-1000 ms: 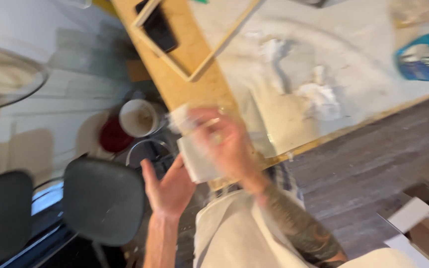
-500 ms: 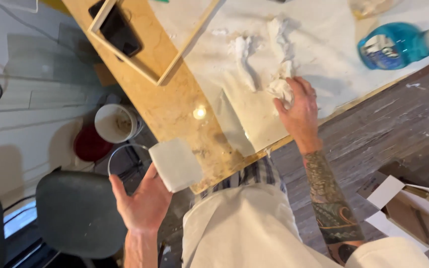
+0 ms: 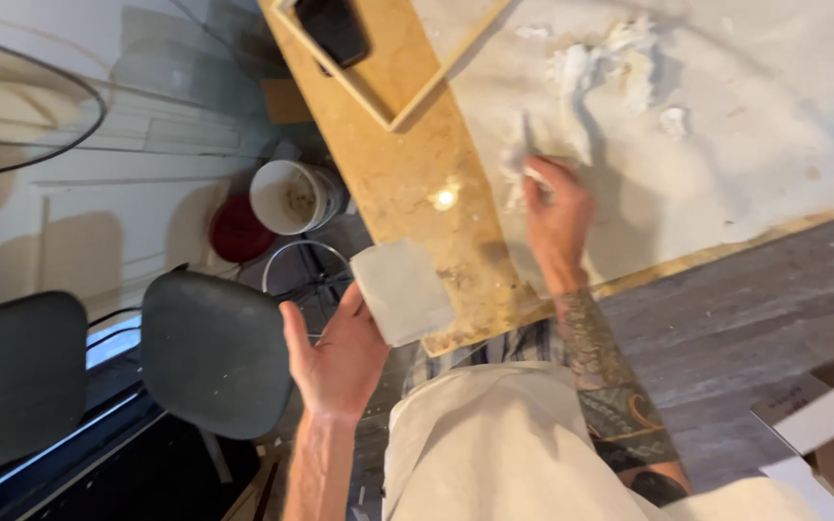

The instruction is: Cleaning glass panes with spray and paper towels before inserting them into wooden frames for assembly.

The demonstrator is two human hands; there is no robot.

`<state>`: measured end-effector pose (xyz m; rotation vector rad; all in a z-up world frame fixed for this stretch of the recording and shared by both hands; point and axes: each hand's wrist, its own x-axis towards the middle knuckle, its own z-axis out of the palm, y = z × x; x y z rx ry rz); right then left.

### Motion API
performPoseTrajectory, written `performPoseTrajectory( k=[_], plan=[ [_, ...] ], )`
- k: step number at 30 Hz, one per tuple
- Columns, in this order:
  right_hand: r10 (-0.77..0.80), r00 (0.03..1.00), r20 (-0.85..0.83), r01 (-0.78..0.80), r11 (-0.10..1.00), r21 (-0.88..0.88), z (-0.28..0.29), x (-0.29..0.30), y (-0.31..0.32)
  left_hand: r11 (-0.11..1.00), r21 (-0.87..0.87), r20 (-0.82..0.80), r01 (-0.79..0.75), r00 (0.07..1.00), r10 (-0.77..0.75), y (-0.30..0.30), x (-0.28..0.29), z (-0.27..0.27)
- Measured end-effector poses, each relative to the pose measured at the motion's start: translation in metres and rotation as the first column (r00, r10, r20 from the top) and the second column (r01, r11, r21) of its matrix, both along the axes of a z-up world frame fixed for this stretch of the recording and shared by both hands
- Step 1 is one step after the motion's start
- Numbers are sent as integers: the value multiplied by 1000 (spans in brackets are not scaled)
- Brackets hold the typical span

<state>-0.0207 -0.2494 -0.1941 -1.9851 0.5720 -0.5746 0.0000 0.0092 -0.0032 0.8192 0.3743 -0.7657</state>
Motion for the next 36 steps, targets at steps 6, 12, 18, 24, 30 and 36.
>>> performPoseTrajectory(
  k=[6, 12, 18, 24, 30, 36],
  plan=[
    [9, 993, 116, -33, 979, 203, 136, 39, 107, 997, -77, -50, -30, 998, 26, 4, -3, -9],
    [57, 992, 113, -70, 992, 108, 53, 23, 51, 1000, -1, -3, 26, 1000, -26, 1, -3, 3],
    [199, 972, 122, -213, 971, 113, 118, 34, 122, 998, -35, 65, 49, 997, -47, -4, -5, 7],
    [-37, 995, 94, 26, 993, 117, 59, 39, 72, 999, 11, -32, 38, 999, -37, -4, 2, 0],
    [93, 976, 197, -99, 995, 24, 54, 23, 67, 999, 39, -79, 27, 997, -24, -11, 6, 12],
    [-12, 956, 294, -93, 936, 338, 142, 36, 127, 995, 98, -171, -30, 984, 47, -13, 1, 13]
  ],
)
